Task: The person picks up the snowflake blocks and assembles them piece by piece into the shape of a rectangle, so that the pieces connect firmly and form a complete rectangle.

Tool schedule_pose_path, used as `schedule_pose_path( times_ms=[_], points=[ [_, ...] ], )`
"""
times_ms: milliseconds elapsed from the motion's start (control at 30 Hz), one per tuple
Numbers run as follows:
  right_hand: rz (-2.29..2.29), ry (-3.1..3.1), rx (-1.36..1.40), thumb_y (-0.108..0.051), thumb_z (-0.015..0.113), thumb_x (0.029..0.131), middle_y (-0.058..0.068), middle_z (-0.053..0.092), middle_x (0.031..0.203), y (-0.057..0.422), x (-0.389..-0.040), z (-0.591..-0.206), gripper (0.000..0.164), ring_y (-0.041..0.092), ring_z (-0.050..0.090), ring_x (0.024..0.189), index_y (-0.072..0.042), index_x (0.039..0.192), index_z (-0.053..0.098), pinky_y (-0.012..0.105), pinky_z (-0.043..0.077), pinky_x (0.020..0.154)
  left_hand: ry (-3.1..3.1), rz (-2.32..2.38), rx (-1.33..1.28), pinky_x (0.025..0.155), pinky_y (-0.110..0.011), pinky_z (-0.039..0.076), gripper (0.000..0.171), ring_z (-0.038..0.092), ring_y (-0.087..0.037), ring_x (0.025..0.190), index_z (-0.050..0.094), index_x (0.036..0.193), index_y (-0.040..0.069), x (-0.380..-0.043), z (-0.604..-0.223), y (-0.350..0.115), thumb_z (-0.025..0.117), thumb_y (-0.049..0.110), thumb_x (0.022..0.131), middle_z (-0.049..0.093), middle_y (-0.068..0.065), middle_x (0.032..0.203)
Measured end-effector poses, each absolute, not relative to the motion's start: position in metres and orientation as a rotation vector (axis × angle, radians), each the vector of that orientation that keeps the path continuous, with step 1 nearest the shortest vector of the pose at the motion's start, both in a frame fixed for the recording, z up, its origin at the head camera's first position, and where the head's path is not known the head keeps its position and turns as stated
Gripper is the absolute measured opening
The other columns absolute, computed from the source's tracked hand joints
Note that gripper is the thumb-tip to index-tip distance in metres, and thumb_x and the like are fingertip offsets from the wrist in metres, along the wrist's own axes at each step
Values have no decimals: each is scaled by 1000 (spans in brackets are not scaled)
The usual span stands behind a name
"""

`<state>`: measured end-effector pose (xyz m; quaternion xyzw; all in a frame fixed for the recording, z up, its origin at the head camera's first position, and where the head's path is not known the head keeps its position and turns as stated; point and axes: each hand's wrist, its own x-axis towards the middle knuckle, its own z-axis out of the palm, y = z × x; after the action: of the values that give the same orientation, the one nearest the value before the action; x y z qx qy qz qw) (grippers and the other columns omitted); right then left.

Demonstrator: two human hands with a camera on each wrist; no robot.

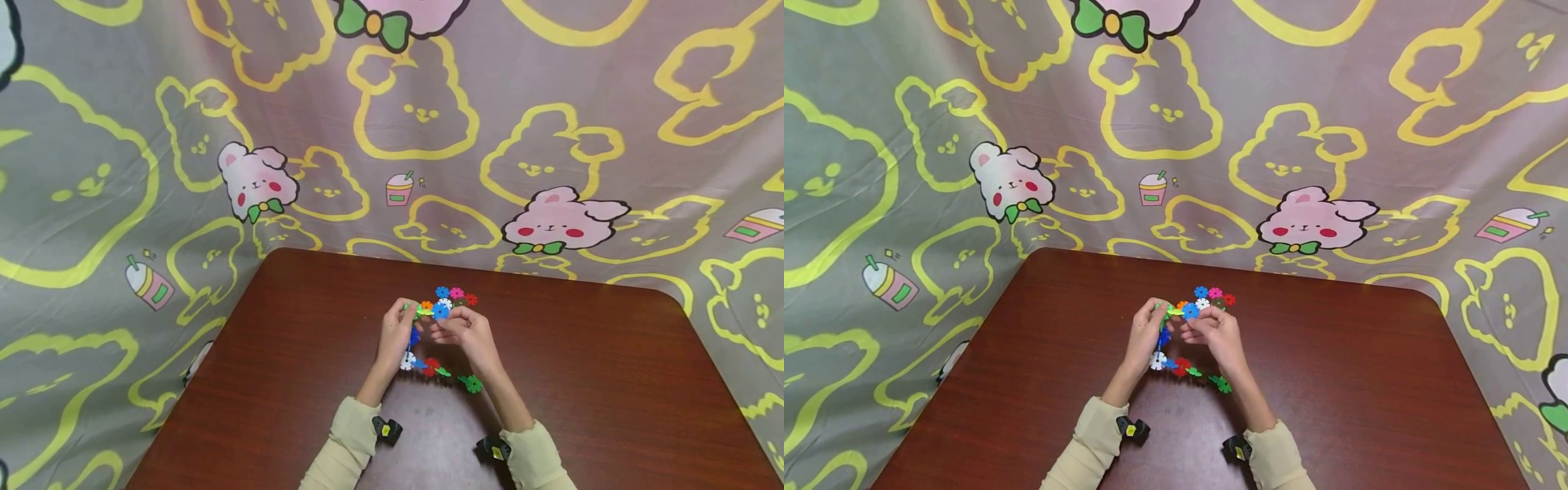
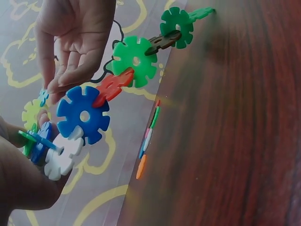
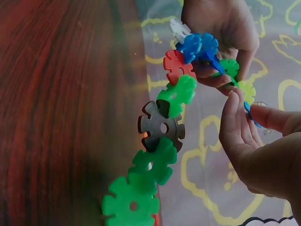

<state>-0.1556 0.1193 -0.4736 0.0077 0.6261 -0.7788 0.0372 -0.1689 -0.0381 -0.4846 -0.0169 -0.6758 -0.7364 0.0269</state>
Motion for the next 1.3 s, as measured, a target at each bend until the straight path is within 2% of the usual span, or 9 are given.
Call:
schedule_pose_path(
  times_ms=[167, 300, 500, 567, 700, 800, 933, 1133, 1300],
  points=[
    [-2229, 2217, -114, 6, 66, 97, 25, 72, 78, 117, -154, -474, 15, 33, 73, 67, 11, 85, 57, 52, 62, 69, -2074, -2243, -49, 60, -23, 46, 23, 57, -14, 65, 61, 106, -7, -171, -492, -36, 50, 13, 110, 70, -23, 84],
    [-2079, 2456, -234, 5, 67, 97, 22, 71, 75, 117, -152, -474, 18, 39, 72, 66, 9, 80, 60, 44, 62, 64, -2123, -2136, -96, 59, -23, 46, 20, 57, -17, 68, 59, 104, -3, -168, -491, -34, 48, 13, 111, 66, -16, 81],
    [-1909, 2680, -346, 5, 67, 96, 9, 68, 67, 116, -150, -472, 22, 20, 65, 58, 0, 75, 61, 27, 56, 56, -2194, -1968, -149, 58, -22, 44, 18, 60, -33, 70, 54, 100, 0, -164, -491, -30, 44, 10, 111, 62, -22, 81],
    [-1853, 2732, -360, 3, 68, 96, 5, 66, 65, 115, -151, -472, 24, 14, 62, 57, -3, 74, 61, 23, 52, 54, -2188, -1963, -140, 57, -23, 44, 18, 59, -35, 69, 54, 99, 1, -164, -490, -29, 45, 9, 111, 61, -23, 80],
    [-1807, 2747, -363, 0, 70, 96, 3, 66, 64, 117, -152, -474, 24, 12, 61, 55, -4, 73, 64, 24, 51, 53, -2122, -2120, -120, 57, -27, 50, 18, 57, -23, 66, 54, 102, 0, -166, -492, -30, 49, 14, 110, 58, -10, 77],
    [-1732, 2781, -361, -4, 73, 95, 0, 66, 65, 122, -154, -477, 19, 12, 62, 55, -6, 76, 68, 25, 51, 53, -2096, -2267, -148, 58, -30, 53, 21, 56, -15, 63, 53, 110, -4, -167, -494, -33, 59, 16, 107, 55, -3, 77],
    [-1601, 2810, -419, -9, 74, 96, -2, 66, 66, 129, -157, -477, 18, 10, 63, 56, -7, 79, 70, 25, 52, 55, -2124, -2355, -235, 62, -29, 53, 34, 57, -14, 65, 47, 119, -10, -168, -496, -37, 70, 5, 98, 56, 0, 81],
    [-1414, 2661, -612, -6, 62, 104, 4, 67, 71, 147, -168, -473, 19, 18, 66, 61, 2, 89, 69, 29, 57, 60, -2152, -2363, -241, 65, -28, 50, 33, 56, -21, 67, 48, 112, -14, -168, -488, -42, 71, -9, 90, 58, -3, 80],
    [-1340, 2653, -519, -2, 60, 103, 9, 69, 76, 170, -188, -477, 16, 27, 69, 67, 11, 106, 70, 31, 59, 63, -2150, -2329, -194, 63, -31, 51, 35, 55, -26, 66, 53, 113, -17, -172, -496, -43, 74, -5, 88, 59, 0, 79]
  ],
)
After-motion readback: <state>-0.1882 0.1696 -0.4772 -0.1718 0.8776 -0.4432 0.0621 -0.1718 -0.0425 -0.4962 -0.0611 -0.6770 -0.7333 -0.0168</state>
